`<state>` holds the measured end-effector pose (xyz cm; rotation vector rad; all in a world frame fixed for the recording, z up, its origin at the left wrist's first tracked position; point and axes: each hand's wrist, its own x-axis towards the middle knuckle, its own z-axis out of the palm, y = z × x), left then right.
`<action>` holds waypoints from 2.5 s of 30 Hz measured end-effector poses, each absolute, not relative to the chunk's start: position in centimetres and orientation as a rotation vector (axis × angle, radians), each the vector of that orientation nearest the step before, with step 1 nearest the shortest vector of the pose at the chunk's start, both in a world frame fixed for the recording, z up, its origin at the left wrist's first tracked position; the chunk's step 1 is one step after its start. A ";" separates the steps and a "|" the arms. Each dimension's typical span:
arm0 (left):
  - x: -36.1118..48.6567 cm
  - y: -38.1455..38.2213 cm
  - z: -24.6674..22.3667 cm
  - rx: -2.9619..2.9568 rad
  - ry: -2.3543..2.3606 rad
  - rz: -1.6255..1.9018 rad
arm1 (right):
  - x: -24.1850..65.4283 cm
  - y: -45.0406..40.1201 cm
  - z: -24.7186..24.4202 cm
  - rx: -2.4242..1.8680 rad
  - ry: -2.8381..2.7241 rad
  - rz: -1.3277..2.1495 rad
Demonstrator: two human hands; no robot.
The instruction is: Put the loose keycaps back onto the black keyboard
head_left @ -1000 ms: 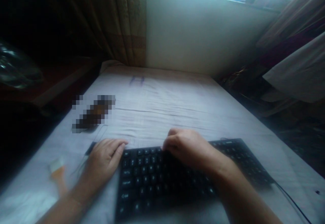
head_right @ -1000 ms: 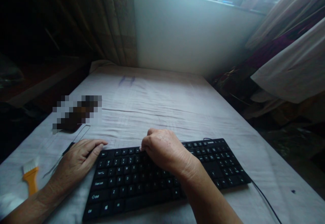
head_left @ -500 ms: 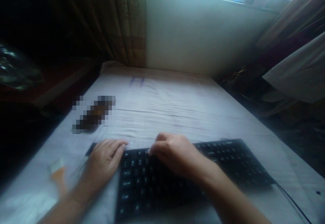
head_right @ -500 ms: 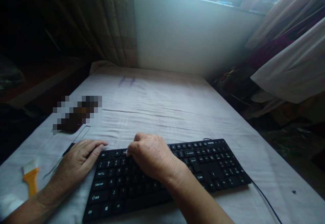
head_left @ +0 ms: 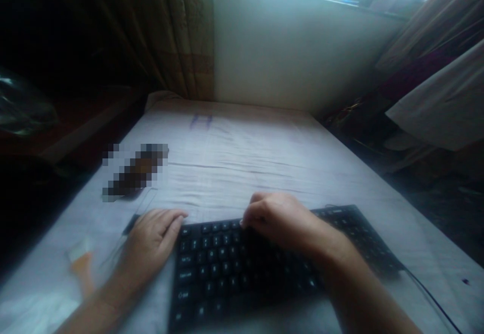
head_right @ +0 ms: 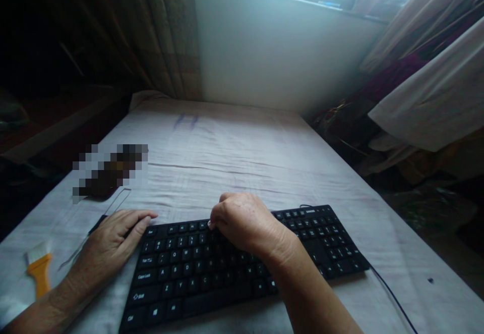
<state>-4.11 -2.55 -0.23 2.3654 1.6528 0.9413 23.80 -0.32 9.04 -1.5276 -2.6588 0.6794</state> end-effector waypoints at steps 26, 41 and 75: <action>-4.0 -2.5 -0.2 2.382 1.662 0.949 | 20.8 -1.1 7.8 -1.337 -2.667 0.576; -4.3 -2.4 -0.6 2.364 1.646 0.989 | 23.9 -0.5 9.3 -1.630 -2.695 0.590; -4.1 -2.0 0.1 1.892 1.750 1.025 | 18.3 -3.1 5.8 -1.253 -2.613 0.464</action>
